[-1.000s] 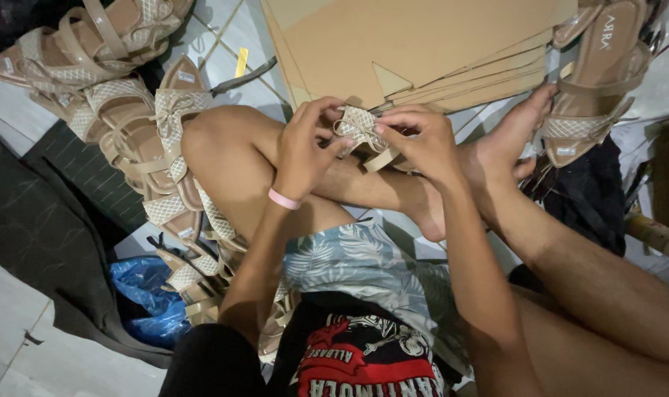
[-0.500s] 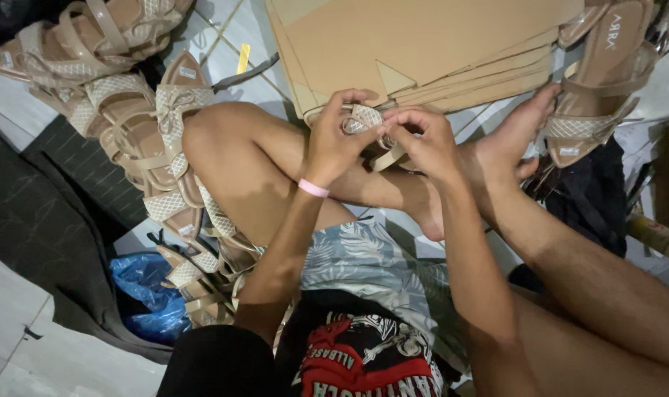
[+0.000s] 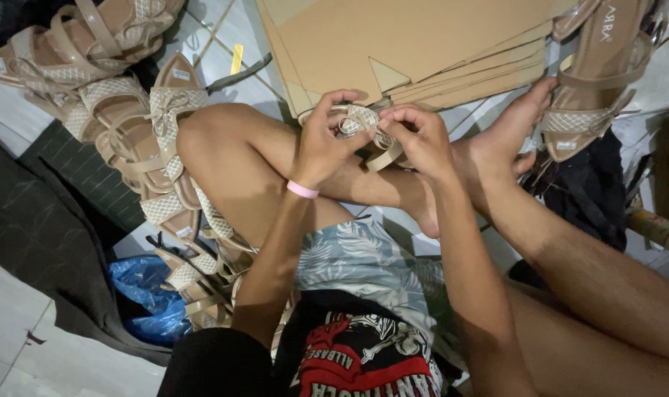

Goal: The person sits on the floor and assembles beige strappy sandals by hand. They pick up a sandal, thread a strap through a buckle, and adjust the fit, repeating the process for multiple pairs.

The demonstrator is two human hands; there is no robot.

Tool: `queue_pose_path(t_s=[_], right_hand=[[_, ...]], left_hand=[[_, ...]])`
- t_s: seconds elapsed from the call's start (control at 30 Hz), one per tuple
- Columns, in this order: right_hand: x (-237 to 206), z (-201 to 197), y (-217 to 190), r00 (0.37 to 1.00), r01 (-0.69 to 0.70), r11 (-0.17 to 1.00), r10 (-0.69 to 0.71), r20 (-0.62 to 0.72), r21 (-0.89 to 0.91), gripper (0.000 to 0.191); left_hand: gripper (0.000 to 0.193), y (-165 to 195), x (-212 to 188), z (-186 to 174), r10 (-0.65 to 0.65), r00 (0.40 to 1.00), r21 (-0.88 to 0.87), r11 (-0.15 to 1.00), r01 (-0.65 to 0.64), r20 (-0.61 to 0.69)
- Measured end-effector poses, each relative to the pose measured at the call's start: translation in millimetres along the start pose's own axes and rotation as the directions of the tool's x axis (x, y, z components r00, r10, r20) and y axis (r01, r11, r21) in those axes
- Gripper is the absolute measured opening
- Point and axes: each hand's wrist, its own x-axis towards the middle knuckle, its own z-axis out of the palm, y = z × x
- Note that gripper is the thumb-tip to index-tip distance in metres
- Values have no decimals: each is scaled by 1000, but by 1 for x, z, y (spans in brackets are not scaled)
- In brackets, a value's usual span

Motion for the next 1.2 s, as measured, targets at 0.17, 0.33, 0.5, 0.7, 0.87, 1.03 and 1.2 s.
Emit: queue_pose_path(t_s=[0.17, 0.33, 0.5, 0.7, 0.87, 1.03, 1.2], right_hand=[[0, 3, -2, 1000, 12, 1000, -12, -12, 29, 9], [0, 6, -2, 999, 25, 1000, -25, -23, -15, 10], [-1, 7, -4, 1000, 24, 1000, -24, -18, 18, 11], [-2, 6, -7, 999, -22, 996, 19, -39, -86, 12], [0, 9, -4, 996, -16, 999, 12, -89, -49, 13], [0, 9, -4, 995, -21, 999, 24, -95, 38, 13], [-3, 6, -4, 992, -58, 995, 47, -120, -87, 15]], left_hand=[[58, -2, 1, 3, -83, 995, -55, 995, 80, -48], [54, 0, 1, 3, -81, 996, -108, 991, 75, -48], [52, 2, 1, 5, -87, 993, -136, 988, 76, -76], [51, 6, 3, 13, -125, 979, -24, 992, 122, -162], [49, 7, 3, 16, -106, 973, -60, 994, 96, -204], [49, 3, 4, 17, -42, 976, -71, 997, 28, -216], [52, 1, 2, 17, -53, 975, -50, 998, 43, -217]])
